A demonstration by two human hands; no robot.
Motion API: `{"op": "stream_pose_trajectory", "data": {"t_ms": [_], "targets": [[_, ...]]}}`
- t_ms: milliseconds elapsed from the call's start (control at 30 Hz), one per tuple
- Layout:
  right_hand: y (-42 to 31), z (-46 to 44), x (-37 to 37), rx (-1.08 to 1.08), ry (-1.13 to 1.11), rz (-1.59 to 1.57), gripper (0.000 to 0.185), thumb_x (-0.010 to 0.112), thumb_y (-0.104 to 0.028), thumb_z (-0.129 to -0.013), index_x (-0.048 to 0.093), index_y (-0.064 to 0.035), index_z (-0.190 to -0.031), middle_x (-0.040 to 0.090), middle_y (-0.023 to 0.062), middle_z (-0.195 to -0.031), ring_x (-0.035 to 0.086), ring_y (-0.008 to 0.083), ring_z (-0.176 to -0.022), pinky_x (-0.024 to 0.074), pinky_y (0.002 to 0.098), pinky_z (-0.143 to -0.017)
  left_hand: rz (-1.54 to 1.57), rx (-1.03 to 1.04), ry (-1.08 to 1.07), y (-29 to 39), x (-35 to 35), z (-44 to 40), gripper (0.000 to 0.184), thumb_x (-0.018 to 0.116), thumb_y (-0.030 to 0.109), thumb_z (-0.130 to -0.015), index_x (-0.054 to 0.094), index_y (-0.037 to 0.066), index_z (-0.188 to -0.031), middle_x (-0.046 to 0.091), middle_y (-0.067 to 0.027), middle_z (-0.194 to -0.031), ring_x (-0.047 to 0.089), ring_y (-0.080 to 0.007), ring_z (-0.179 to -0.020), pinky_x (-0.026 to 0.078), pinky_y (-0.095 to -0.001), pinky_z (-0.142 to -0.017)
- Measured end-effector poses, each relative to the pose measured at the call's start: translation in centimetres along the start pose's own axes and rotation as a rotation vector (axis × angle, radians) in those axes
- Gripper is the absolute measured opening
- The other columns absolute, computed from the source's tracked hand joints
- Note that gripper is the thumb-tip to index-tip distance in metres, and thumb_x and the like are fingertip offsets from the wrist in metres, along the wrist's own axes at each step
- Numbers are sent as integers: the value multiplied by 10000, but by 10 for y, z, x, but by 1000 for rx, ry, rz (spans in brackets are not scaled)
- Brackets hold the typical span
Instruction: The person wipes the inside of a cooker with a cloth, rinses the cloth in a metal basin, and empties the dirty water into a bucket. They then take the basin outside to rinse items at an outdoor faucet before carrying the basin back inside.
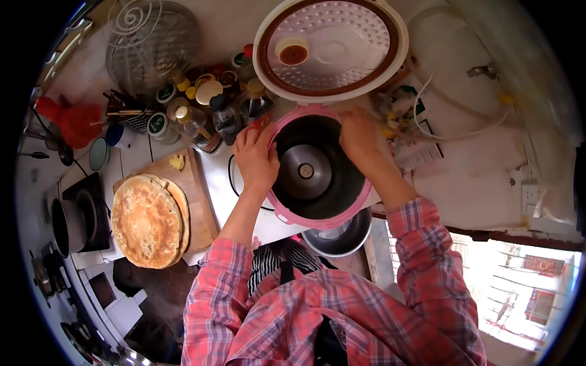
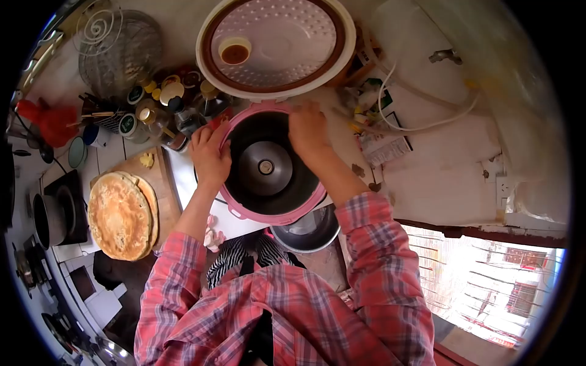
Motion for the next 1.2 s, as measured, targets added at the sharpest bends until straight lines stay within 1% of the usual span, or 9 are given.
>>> {"op": "stream_pose_trajectory", "data": {"t_ms": [100,200,633,833,900,967,1033,1100,1200], "targets": [[4,-10,28,-31,51,-18,171,527,-28,-728,596,13,-879,527,166,-962,506,306,-943,455,400,-756,51,15,16,-6,10,-7,431,626,10,-657,603,114,-1074,536,-77,-946,453,-287,-1033,348,-402,-886],[-33,-24,36,-334,258,-147,215,521,-54,-720,580,-8,-921,515,118,-927,498,278,-904,438,385,-773,55,10,1,-8,16,-10,428,624,19,-662,605,122,-1077,538,-84,-948,455,-292,-1027,352,-401,-879],[49,30,-5,-198,115,-73,269,528,-56,-730,583,-23,-991,543,116,-933,506,305,-936,438,396,-786,88,41,-24,-13,24,-3,418,612,47,-696,608,148,-1102,530,-100,-919,465,-301,-950,358,-394,-860],[96,108,-44,348,16,-753,268,517,-111,-858,571,-38,-1111,586,90,-1003,558,192,-843,441,286,-783,90,33,-52,-15,25,-2,408,607,38,-719,606,134,-1116,545,-114,-981,465,-307,-968,359,-396,-880],[109,149,-40,786,-3,-1028,267,483,-197,-919,565,-69,-1139,580,32,-959,517,101,-732,433,242,-704,105,16,-73,-11,28,-6,407,611,44,-724,604,135,-1120,546,-122,-1006,466,-312,-985,362,-399,-884],[110,187,-28,831,-80,-949,271,471,-206,-928,564,-71,-1143,566,8,-940,504,79,-723,433,236,-684,99,40,-93,-14,25,-1,408,613,45,-725,601,133,-1124,546,-126,-1007,473,-311,-981,367,-397,-878],[121,227,-9,828,-111,-929,273,472,-169,-918,558,-90,-1166,568,30,-930,543,126,-725,444,274,-676,91,82,-81,-19,26,4,410,619,52,-726,598,132,-1127,549,-128,-1003,479,-313,-963,368,-394,-875],[125,265,10,528,58,-389,297,476,-126,-891,549,-107,-1178,578,98,-926,578,239,-759,453,322,-698,97,100,-82,-21,36,0,396,633,77,-732,598,130,-1123,568,-125,-975,483,-311,-954,360,-397,-875],[126,289,23,737,-59,-467,306,498,-123,-853,566,-138,-1151,584,152,-942,582,325,-829,459,373,-730,75,99,-83,-13,29,-4,376,636,140,-768,589,132,-1140,574,-130,-985,485,-304,-935,345,-399,-885]]}}
Point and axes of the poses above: each hand's wrist, its own z-axis away from the middle knuckle, its own x-axis out of the palm, y = z × x, the point moved 4 cm from there along -z, towards the middle knuckle
